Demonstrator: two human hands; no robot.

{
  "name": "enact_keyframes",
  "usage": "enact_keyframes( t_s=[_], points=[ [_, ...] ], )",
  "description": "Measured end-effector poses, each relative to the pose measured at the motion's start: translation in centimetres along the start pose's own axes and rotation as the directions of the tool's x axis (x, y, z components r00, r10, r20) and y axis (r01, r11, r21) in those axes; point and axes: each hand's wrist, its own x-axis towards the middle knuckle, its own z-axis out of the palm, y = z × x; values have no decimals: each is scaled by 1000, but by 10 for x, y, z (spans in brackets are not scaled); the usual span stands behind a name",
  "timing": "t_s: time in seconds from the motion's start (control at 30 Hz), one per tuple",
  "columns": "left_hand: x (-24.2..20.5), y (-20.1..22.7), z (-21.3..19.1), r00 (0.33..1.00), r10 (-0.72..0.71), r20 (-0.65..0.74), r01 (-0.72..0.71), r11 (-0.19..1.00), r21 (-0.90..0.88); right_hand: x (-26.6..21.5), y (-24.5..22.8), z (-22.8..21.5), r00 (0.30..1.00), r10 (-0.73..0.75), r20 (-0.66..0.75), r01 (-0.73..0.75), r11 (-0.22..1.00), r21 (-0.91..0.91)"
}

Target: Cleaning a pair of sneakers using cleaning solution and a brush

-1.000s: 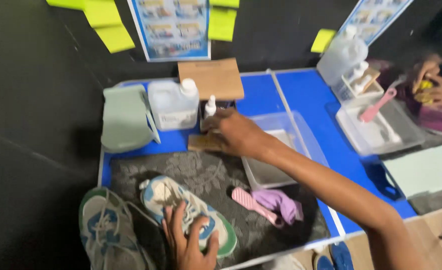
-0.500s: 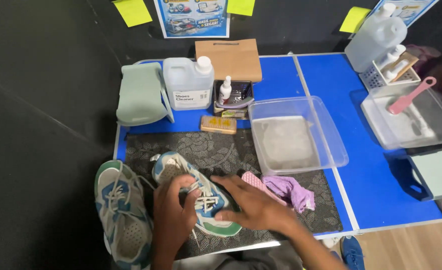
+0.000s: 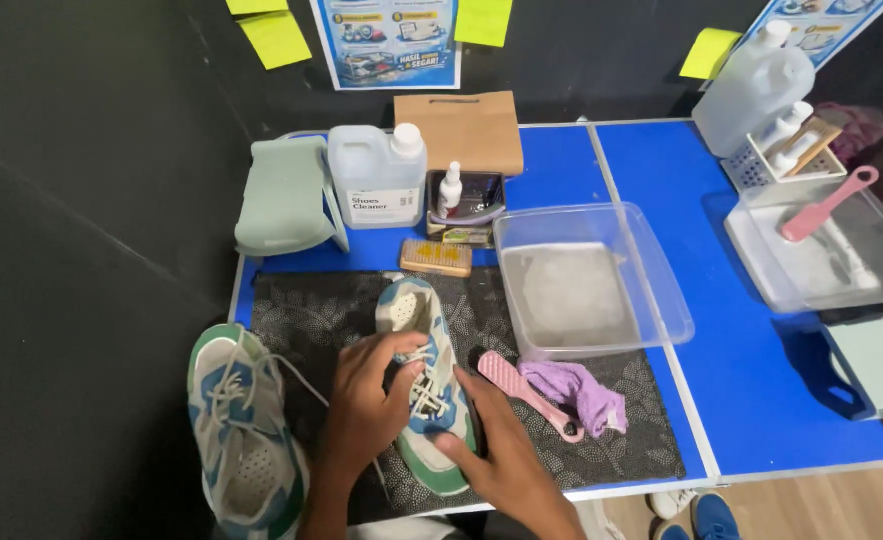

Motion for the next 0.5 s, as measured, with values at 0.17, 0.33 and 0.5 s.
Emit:
enact_keyframes(
  t_s=[0.17, 0.33, 0.5],
  points=[
    [-31, 3, -7, 990, -78, -119, 63, 991, -120, -15, 3, -48, 986, -139, -87, 111, 955, -275],
    [-88, -12, -6, 928, -278, -247, 281, 960, -24, -27, 34, -86, 930, -97, -354, -76, 893, -444],
    [-114, 21, -20, 974, -138, -178, 147, 988, 41, -32, 87, -79, 930, 10, -368, -254, 741, -621]
  ],
)
